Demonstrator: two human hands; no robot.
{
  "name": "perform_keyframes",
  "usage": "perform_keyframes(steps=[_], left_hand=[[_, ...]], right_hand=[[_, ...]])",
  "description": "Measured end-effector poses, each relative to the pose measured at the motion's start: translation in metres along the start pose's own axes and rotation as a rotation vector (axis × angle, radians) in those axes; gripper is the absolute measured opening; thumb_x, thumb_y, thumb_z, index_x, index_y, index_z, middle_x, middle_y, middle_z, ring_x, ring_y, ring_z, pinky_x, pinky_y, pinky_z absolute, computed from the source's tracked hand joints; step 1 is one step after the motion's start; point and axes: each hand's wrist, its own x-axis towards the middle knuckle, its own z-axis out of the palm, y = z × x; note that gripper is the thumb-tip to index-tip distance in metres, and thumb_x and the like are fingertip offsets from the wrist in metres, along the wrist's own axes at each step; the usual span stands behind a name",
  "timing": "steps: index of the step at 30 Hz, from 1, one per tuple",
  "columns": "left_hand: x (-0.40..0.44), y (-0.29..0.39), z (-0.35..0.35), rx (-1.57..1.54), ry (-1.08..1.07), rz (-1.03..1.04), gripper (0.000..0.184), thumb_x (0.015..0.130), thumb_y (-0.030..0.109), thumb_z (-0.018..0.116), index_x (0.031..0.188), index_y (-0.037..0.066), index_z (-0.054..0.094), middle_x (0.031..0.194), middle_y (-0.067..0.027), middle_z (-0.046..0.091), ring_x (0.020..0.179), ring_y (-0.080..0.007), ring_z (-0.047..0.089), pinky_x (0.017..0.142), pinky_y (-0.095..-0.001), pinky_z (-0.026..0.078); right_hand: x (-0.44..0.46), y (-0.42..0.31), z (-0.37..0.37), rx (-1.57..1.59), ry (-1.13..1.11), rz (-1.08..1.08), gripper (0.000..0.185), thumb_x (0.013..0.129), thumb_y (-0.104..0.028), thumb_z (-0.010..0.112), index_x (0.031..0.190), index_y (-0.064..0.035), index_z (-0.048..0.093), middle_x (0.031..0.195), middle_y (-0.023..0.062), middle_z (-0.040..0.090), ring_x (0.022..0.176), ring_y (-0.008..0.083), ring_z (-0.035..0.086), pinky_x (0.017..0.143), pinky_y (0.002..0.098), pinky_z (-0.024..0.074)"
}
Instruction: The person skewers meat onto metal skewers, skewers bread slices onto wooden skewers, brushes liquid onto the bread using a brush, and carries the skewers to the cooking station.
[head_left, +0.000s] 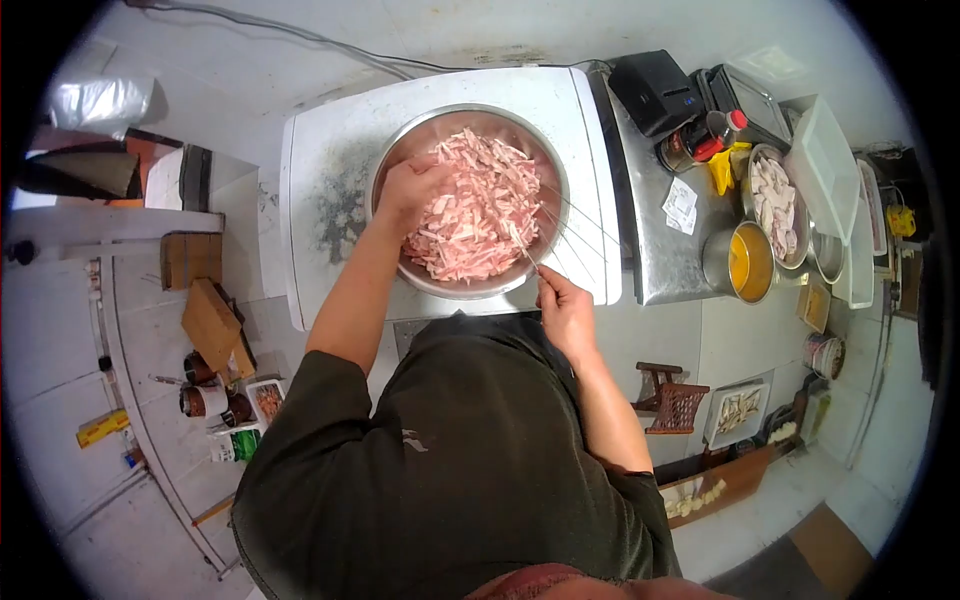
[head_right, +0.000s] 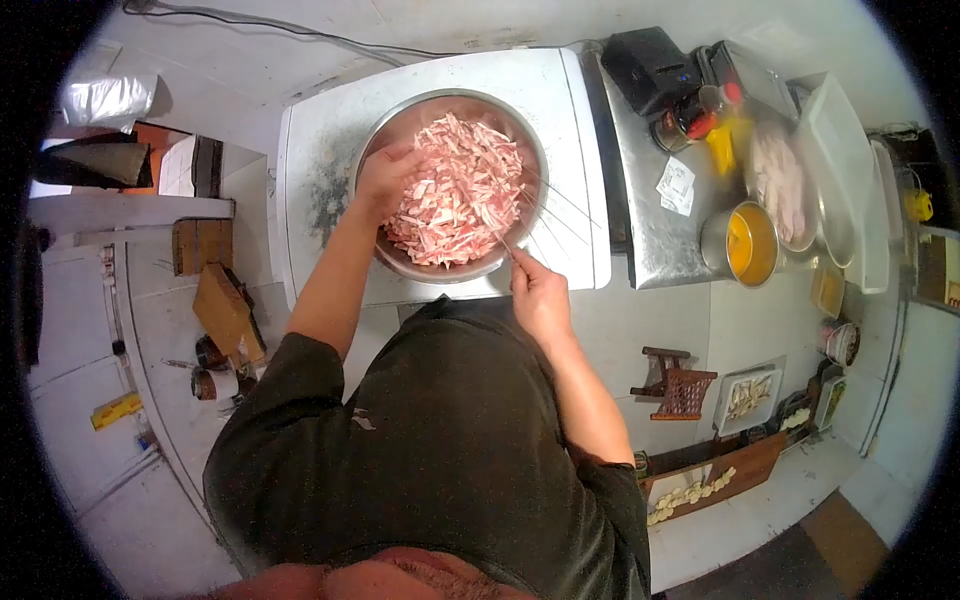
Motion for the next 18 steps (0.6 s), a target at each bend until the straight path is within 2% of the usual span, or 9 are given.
perform_keyframes(steps=[2,5,6,12,15,18], left_hand=[[-0.014,0.002,0.012,-0.236,-0.009,-0.028,0.016,0.091,0.009,0.058,0.101,-0.004,0.055,0.1,-0.0127,0.062,0.094,-0.0264,0.063,0.084,-0.0357,0.053],[-0.024,0.001,0.018,-0.45,-0.05,-0.038,0.012,0.091,0.005,0.056,0.098,-0.004,0.054,0.103,-0.0141,0.06,0.104,-0.0276,0.06,0.09,-0.0372,0.05],[-0.025,0.0,0.016,-0.483,-0.065,-0.033,0.007,0.091,0.001,0.054,0.097,-0.002,0.053,0.105,-0.0157,0.06,0.105,-0.0308,0.06,0.09,-0.0381,0.05],[-0.028,0.001,0.017,-0.514,-0.046,-0.044,0.007,0.089,-0.001,0.054,0.095,0.0,0.051,0.106,-0.0175,0.06,0.106,-0.0343,0.06,0.09,-0.0427,0.05],[-0.024,-0.003,0.013,-0.475,-0.071,-0.066,0.005,0.093,0.003,0.051,0.092,0.0,0.055,0.115,-0.0211,0.061,0.108,-0.0286,0.061,0.089,-0.0364,0.052],[-0.024,-0.003,0.016,-0.458,-0.031,-0.071,0.005,0.092,0.004,0.052,0.091,0.001,0.056,0.111,-0.0205,0.062,0.108,-0.0286,0.061,0.09,-0.0375,0.052]], right_hand=[[0.0,-0.002,0.004,-0.042,0.001,-0.064,0.026,0.091,-0.01,0.054,0.113,0.0014,0.064,0.064,0.0064,0.06,0.058,0.0102,0.054,0.057,0.0271,0.0461],[0.001,-0.004,0.007,-0.085,0.002,-0.121,0.025,0.091,-0.009,0.055,0.112,0.0016,0.064,0.065,0.0082,0.06,0.058,0.011,0.054,0.058,0.0277,0.0469],[0.001,-0.004,0.007,-0.096,0.004,-0.133,0.025,0.091,-0.009,0.055,0.111,0.0016,0.064,0.065,0.0088,0.06,0.058,0.0113,0.054,0.058,0.0278,0.0471],[-0.002,-0.007,0.007,-0.125,-0.016,-0.127,0.025,0.091,-0.008,0.054,0.112,0.0005,0.064,0.062,0.0101,0.058,0.056,0.0112,0.053,0.057,0.0273,0.0461],[-0.003,-0.001,0.006,-0.172,-0.016,-0.154,0.025,0.09,-0.008,0.054,0.112,0.0003,0.064,0.062,0.0117,0.058,0.055,0.0114,0.053,0.057,0.0276,0.0461],[-0.006,-0.009,0.003,-0.177,-0.012,-0.101,0.023,0.087,-0.009,0.057,0.106,-0.0041,0.067,0.086,0.0243,0.064,0.081,0.0387,0.064,0.071,0.0406,0.0521]])
